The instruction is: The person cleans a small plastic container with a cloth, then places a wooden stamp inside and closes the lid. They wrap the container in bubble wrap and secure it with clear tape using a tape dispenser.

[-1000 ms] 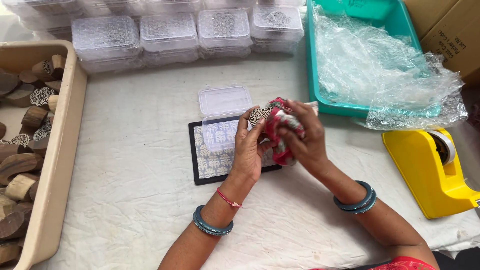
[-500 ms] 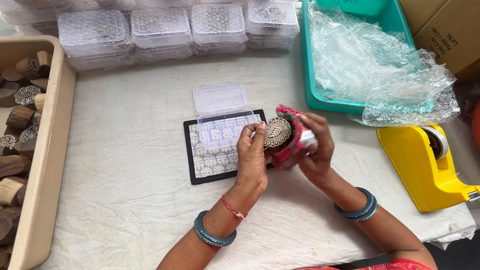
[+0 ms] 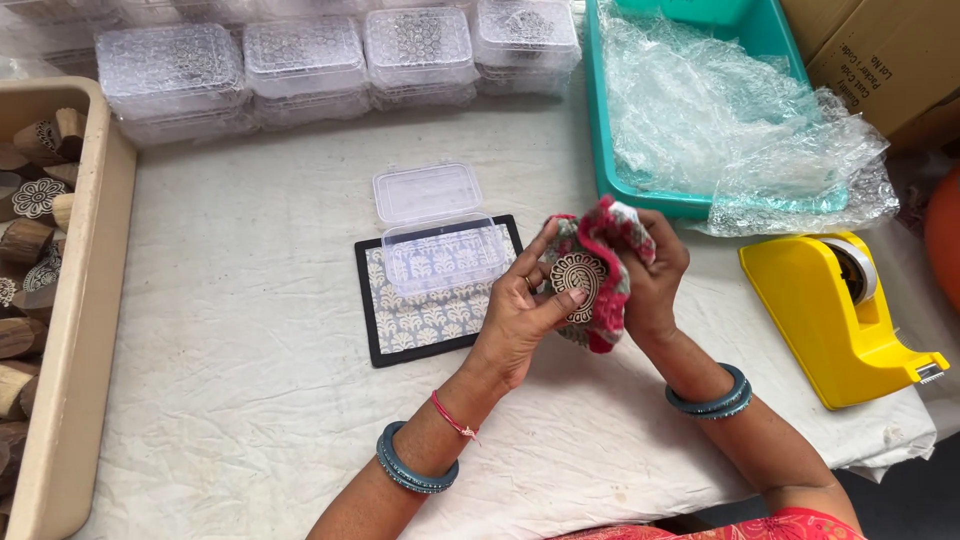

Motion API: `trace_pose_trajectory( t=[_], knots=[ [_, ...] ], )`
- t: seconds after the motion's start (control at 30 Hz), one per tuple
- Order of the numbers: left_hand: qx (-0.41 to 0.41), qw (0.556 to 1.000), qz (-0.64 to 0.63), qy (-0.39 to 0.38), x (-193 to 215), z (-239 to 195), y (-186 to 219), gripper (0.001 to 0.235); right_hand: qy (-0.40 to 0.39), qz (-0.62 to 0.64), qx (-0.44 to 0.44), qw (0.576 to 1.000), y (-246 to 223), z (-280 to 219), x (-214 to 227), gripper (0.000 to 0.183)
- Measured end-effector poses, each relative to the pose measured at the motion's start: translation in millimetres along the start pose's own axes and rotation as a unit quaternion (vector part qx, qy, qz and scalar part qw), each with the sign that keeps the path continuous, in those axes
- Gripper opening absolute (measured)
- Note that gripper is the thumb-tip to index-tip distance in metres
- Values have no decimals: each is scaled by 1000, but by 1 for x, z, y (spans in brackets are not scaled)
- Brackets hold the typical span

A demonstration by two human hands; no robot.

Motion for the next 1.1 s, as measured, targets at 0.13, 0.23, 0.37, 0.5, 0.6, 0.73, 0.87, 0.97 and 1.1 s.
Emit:
trace_pose_trajectory(
  t=[0.13, 0.23, 0.37, 0.5, 0.6, 0.73, 0.87, 0.97, 1.1],
  knots=[
    [-18, 999, 4, 46, 16, 9, -4, 59, 34, 63, -34, 997, 14, 1, 13, 10],
    [-18, 978, -55, 203, 50, 8, -4, 40, -12, 56, -4, 998, -14, -1, -13, 24],
    [-52, 975, -61, 208, 60, 7, -4, 33, -140, -84, 126, 978, -49, -5, -55, 56],
    [-56, 981, -81, 167, 54, 3, 13, 34, -150, -115, 152, 970, -41, 0, -56, 49],
    [-9, 997, -58, 59, 35, 1, 22, 39, -94, -84, 121, 985, -28, 4, -51, 39],
    [-27, 997, -48, 46, 25, 1, 29, 41, -8, -7, 46, 999, 4, 11, -33, 19],
    [-52, 987, -97, 118, 34, -2, 27, 47, -62, -21, 88, 994, -61, 13, -58, 40],
    [-74, 983, -138, 98, 42, 1, 13, 51, -116, -112, 162, 974, -59, -6, -59, 58],
    [-68, 984, -40, 157, 51, -7, 13, 51, -104, -190, 158, 963, -22, -16, -29, 56]
  ],
)
Point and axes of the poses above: each hand's wrist, its own z-axis towards the middle knuckle, its own x-axis out of the back of the hand, y = z × x, the point moved 8 cm from there along z, towards the middle knuckle, and after that the axes turned 5 degrees about x, right-handed, at the moved point
